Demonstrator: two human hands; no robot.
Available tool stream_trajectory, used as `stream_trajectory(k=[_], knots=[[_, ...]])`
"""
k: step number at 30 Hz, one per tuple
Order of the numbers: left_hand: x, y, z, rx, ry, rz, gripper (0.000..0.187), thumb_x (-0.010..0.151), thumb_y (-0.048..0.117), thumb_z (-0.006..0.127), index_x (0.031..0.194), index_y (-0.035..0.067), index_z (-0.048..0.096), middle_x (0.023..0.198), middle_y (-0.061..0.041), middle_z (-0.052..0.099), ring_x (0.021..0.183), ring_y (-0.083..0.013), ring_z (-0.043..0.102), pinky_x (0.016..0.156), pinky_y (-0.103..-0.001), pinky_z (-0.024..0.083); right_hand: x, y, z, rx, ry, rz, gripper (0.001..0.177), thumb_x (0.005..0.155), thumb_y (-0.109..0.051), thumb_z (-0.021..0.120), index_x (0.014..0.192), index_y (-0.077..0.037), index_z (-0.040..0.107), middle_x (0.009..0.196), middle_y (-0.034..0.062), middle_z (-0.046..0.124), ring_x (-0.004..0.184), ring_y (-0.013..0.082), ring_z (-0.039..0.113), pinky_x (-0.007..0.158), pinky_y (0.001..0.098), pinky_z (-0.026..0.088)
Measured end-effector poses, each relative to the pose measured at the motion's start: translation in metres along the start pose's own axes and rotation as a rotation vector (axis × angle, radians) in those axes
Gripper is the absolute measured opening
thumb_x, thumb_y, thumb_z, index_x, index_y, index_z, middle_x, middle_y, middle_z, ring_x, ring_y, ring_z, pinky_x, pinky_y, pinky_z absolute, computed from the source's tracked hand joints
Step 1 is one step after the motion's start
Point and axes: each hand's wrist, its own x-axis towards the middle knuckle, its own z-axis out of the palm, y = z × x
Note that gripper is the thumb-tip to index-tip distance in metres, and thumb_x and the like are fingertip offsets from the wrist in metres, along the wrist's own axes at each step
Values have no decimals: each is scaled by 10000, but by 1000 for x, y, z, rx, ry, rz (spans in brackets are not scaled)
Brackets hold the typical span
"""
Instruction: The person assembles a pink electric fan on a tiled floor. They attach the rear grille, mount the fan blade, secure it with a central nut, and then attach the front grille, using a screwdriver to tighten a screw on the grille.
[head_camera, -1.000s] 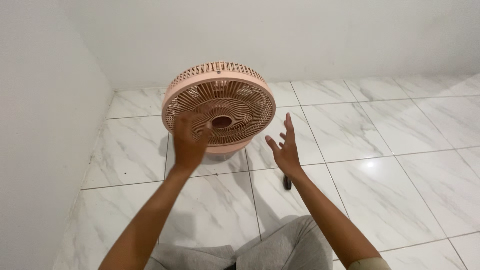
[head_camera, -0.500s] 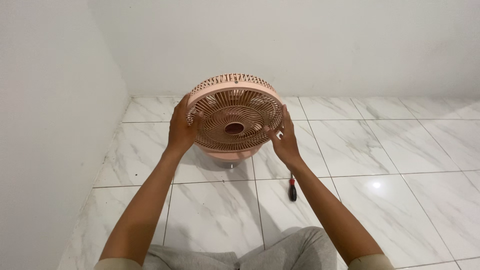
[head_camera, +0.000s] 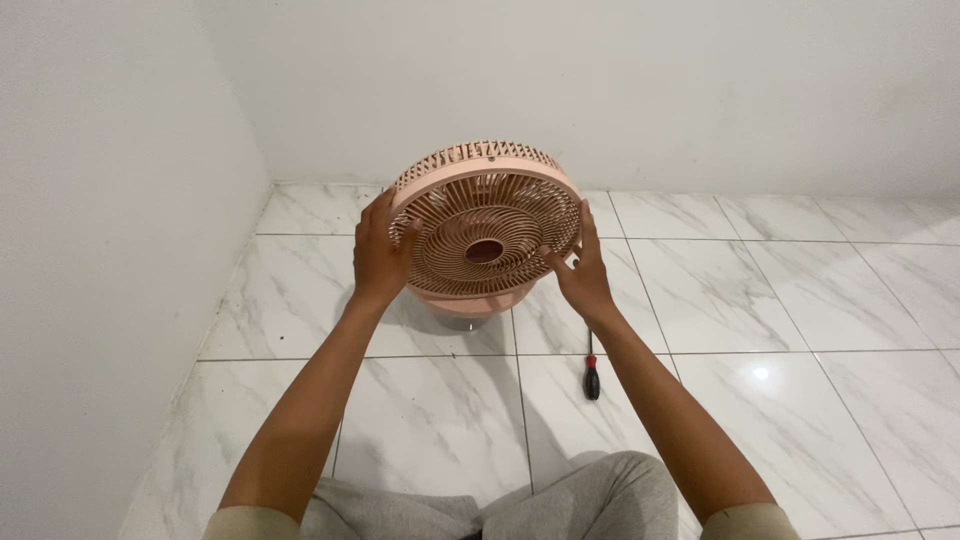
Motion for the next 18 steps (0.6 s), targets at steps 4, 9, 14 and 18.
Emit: stream_trajectory(k=[4, 9, 14, 18], knots=[[0, 3, 1, 23, -30, -62, 624, 1022, 439, 602, 1530, 129, 414, 1488, -137, 499, 1324, -350, 506, 1067, -484, 464, 2, 1, 0, -6, -14, 58, 990, 951, -224, 708, 1633, -249, -9, 1700, 161, 135, 1492, 398, 353, 1177, 484, 427], [0, 4, 1, 39, -43, -63, 629, 1025, 435, 602, 1537, 133, 396, 1491, -140, 481, 1333, -352, 496, 1071, -491, 460, 3, -1, 1, 21, -22, 87, 1002, 944, -222, 705, 1629, -247, -26, 1686, 171, 155, 1469, 398, 395, 1134, 472, 463], [2, -4, -1, -15, -56, 31, 638, 1058, 385, 576, 1582, 119, 330, 1549, -176, 433, 1411, -369, 455, 1132, -504, 425, -1, -2, -1, 32, -27, 40, 1000, 945, -217, 713, 1633, -227, -13, 1688, 177, 180, 1470, 398, 398, 1154, 477, 462], [2, -10, 1, -50, -107, -30, 678, 1049, 382, 569, 1596, 115, 269, 1574, -200, 377, 1455, -378, 397, 1145, -511, 398, -6, -3, -4, 1, -38, 48, 994, 951, -226, 717, 1639, -211, 0, 1688, 177, 211, 1498, 389, 360, 1198, 500, 382]])
